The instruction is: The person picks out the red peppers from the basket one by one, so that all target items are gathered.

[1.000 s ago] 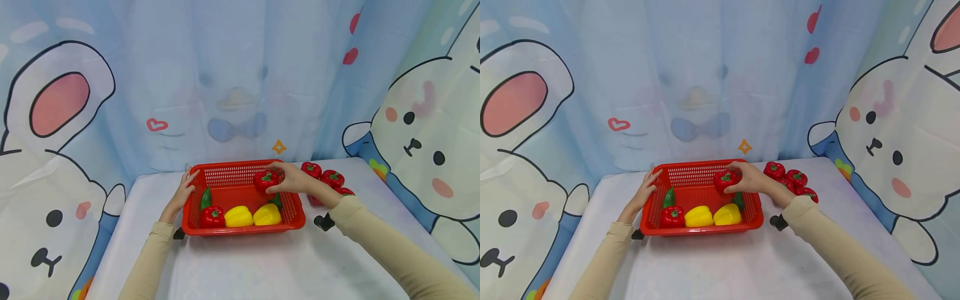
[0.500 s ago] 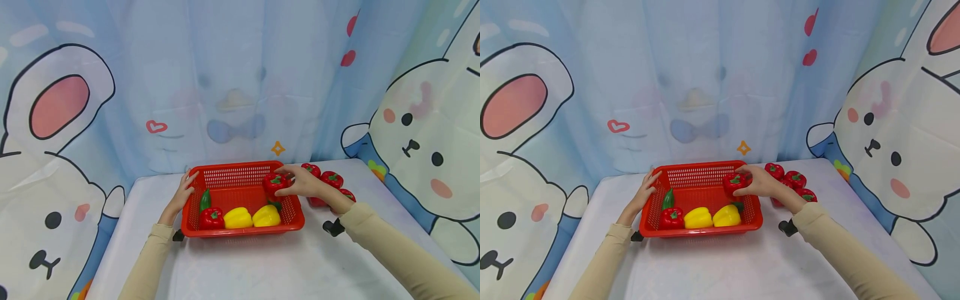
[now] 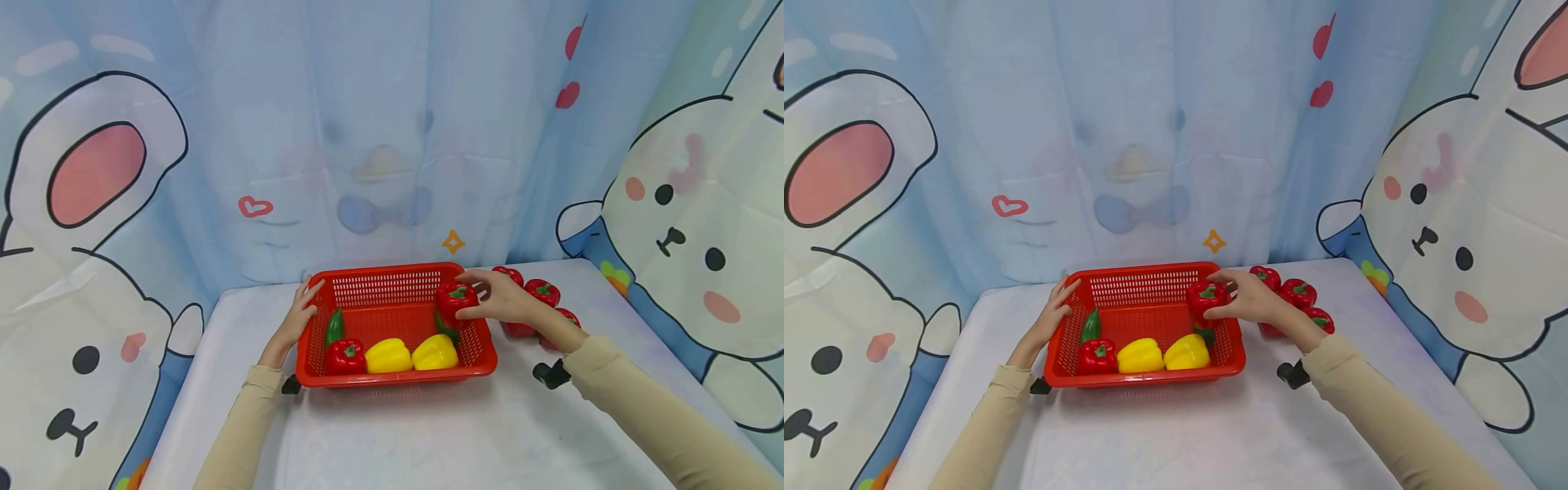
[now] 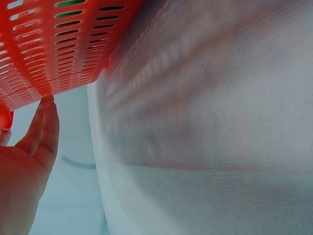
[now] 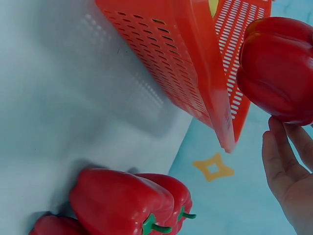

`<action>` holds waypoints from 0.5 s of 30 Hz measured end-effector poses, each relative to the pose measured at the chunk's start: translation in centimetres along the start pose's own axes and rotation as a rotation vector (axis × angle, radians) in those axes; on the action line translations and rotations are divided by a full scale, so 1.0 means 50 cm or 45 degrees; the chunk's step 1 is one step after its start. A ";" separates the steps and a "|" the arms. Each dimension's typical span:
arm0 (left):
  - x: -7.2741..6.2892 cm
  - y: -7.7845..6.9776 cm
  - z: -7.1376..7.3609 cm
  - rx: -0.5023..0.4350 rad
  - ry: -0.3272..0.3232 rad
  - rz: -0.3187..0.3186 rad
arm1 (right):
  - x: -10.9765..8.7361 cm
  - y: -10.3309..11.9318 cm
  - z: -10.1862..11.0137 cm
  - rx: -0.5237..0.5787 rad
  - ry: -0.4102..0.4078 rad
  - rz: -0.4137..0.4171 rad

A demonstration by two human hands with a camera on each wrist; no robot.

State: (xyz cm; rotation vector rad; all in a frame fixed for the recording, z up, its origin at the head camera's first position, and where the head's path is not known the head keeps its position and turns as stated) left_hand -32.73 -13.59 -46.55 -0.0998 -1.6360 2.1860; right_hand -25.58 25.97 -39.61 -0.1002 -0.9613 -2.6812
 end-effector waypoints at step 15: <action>0.029 0.077 0.002 0.027 -0.063 0.003 | -0.038 -0.038 0.033 0.056 -0.092 -0.009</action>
Point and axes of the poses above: each hand's wrist, its own x-axis towards the middle knuckle, its own z-axis out of the back of the hand, y = z × x, the point moved 3 cm from there along x, towards the middle knuckle, and after that the axes turned 5 degrees about -y, right-handed, at the moved point
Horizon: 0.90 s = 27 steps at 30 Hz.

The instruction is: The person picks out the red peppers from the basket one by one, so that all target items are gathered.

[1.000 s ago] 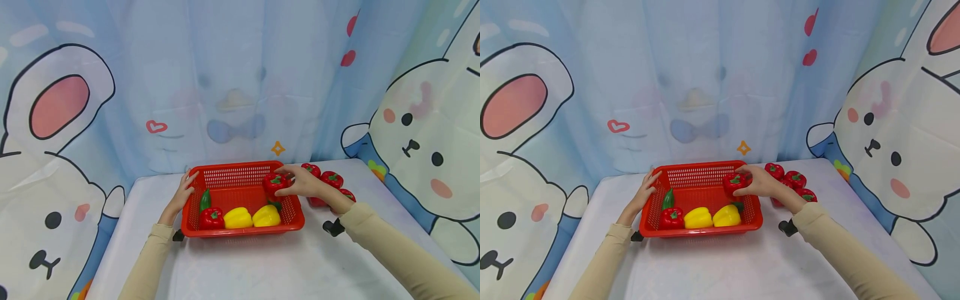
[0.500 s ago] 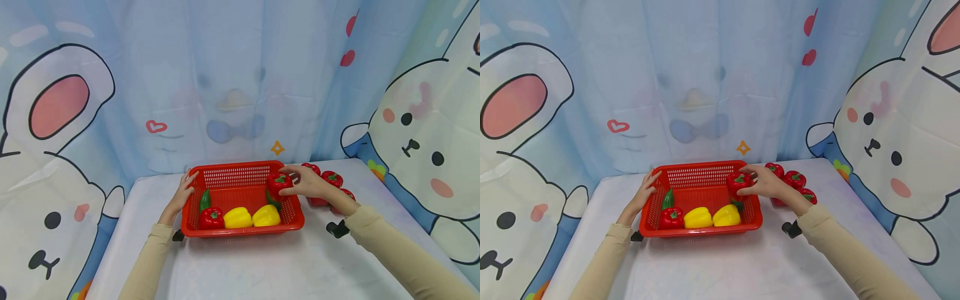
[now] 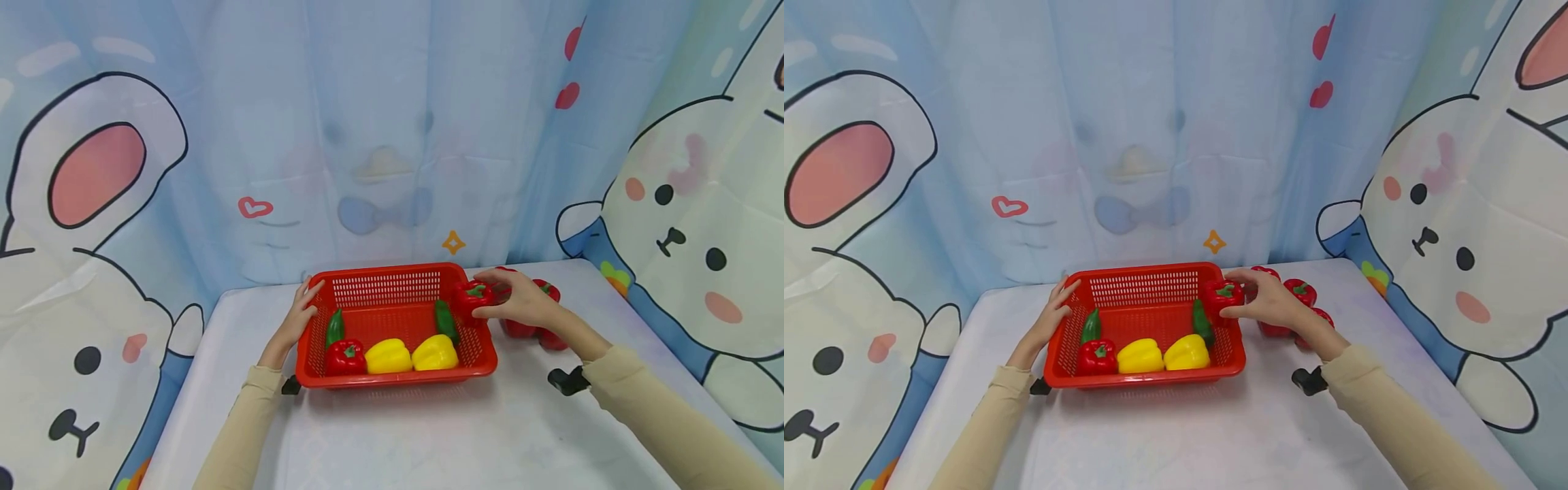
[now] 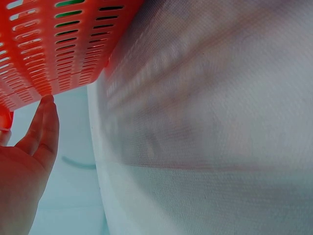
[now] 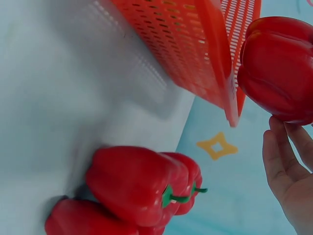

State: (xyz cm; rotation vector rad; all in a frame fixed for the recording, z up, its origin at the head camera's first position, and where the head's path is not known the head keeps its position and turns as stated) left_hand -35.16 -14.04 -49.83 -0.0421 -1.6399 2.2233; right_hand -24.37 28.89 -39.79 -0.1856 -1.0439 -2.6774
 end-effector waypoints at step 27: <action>-0.034 -0.086 0.000 -0.041 0.064 0.035 | -0.101 -0.098 0.049 -0.002 -0.085 -0.162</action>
Point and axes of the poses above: each hand's wrist, its own x-axis towards the middle knuckle, its own z-axis out of the back of the hand, y = z × x, the point moved 3 cm from there along x, towards the middle knuckle, and after that the axes turned 5 degrees about -y, right-handed, at the moved point
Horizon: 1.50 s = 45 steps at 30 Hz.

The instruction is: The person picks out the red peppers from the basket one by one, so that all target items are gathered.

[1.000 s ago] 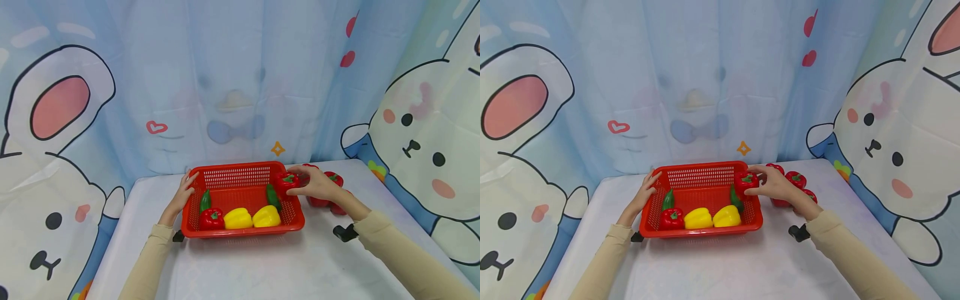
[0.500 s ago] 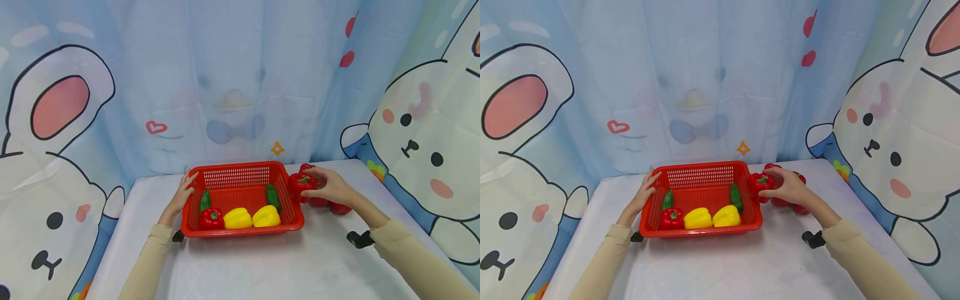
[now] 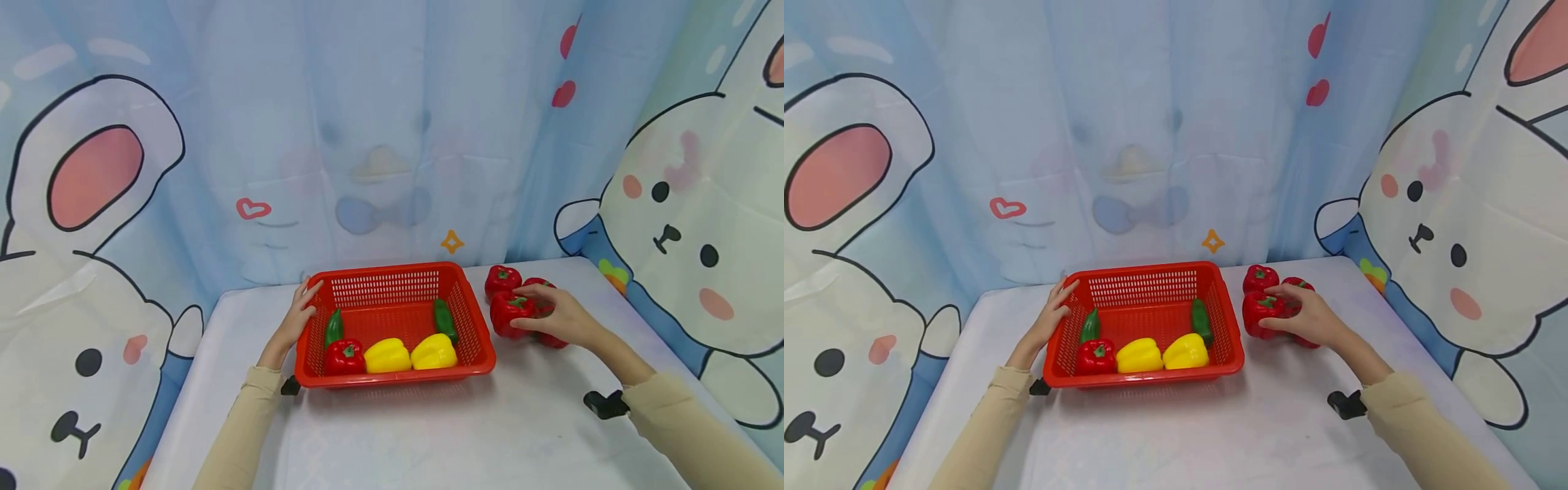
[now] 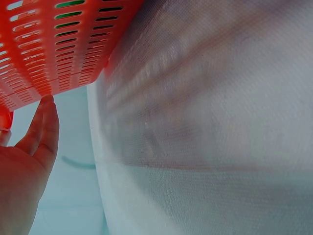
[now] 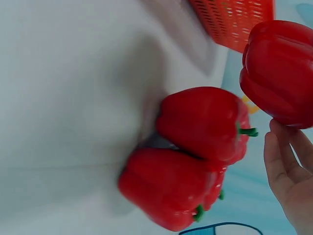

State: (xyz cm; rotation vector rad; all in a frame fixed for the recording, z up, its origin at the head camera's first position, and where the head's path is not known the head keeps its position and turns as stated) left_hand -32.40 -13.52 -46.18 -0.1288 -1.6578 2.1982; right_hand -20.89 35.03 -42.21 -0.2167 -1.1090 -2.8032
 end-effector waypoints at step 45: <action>0.000 0.002 0.000 0.023 0.004 0.018 | -0.073 -0.097 -0.050 -0.086 -0.103 -0.005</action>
Point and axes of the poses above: each hand's wrist, its own x-axis towards the middle knuckle, its own z-axis out of the back of the hand, y = z × x, the point moved 3 cm from there along x, towards the middle knuckle, and after that the axes turned 5 degrees about -y, right-handed, at the moved point
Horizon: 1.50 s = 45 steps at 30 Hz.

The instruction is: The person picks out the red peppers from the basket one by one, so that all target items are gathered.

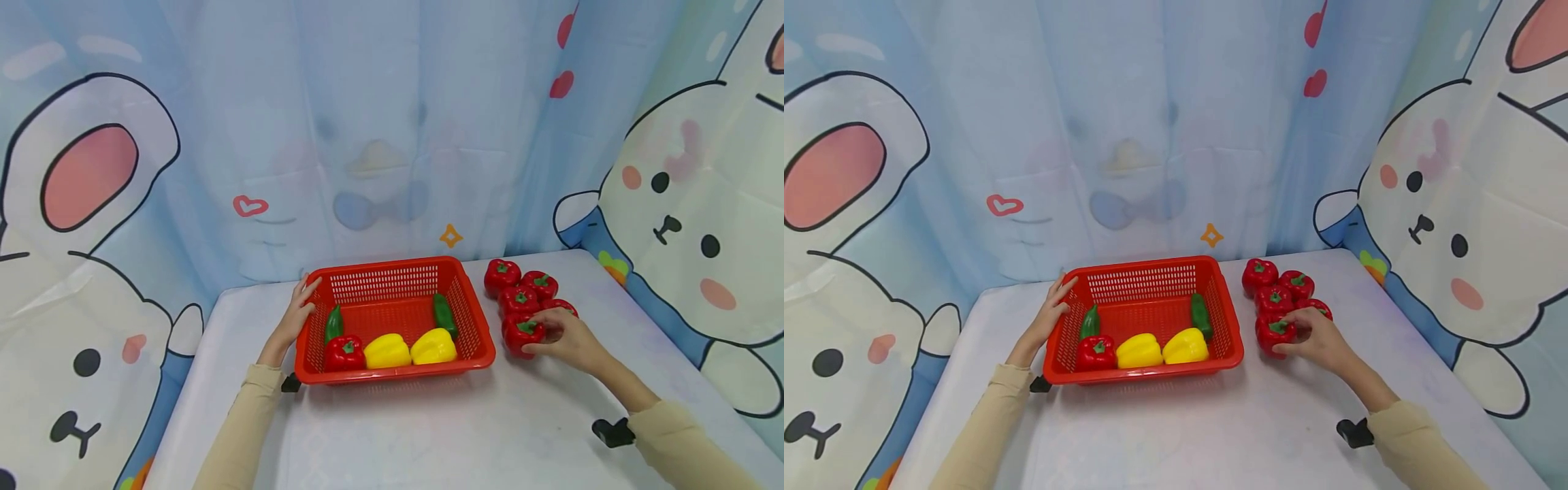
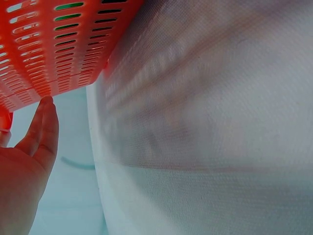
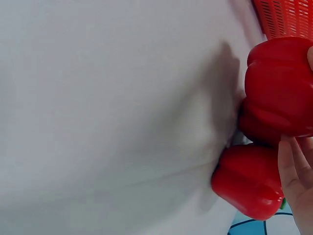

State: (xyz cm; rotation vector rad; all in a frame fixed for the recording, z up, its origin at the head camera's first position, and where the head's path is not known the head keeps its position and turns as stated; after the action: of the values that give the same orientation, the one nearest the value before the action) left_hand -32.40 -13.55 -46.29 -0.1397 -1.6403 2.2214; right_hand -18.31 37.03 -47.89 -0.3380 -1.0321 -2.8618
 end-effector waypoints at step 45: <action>-0.005 0.003 -0.001 -0.011 0.004 -0.013 | 0.048 0.067 0.022 -0.060 0.010 0.084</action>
State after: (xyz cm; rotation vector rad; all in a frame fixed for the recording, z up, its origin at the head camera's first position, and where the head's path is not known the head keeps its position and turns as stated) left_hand -32.18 -13.65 -46.49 -0.1371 -1.6455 2.2059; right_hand -19.94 35.14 -44.44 -0.3576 -0.9352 -2.8300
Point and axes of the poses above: each hand's wrist, its own x-axis towards the middle knuckle, its own z-axis out of the back of the hand, y = z × x, the point moved 3 cm from there along x, towards the middle knuckle, and after that the axes turned 5 degrees about -y, right-handed, at the moved point
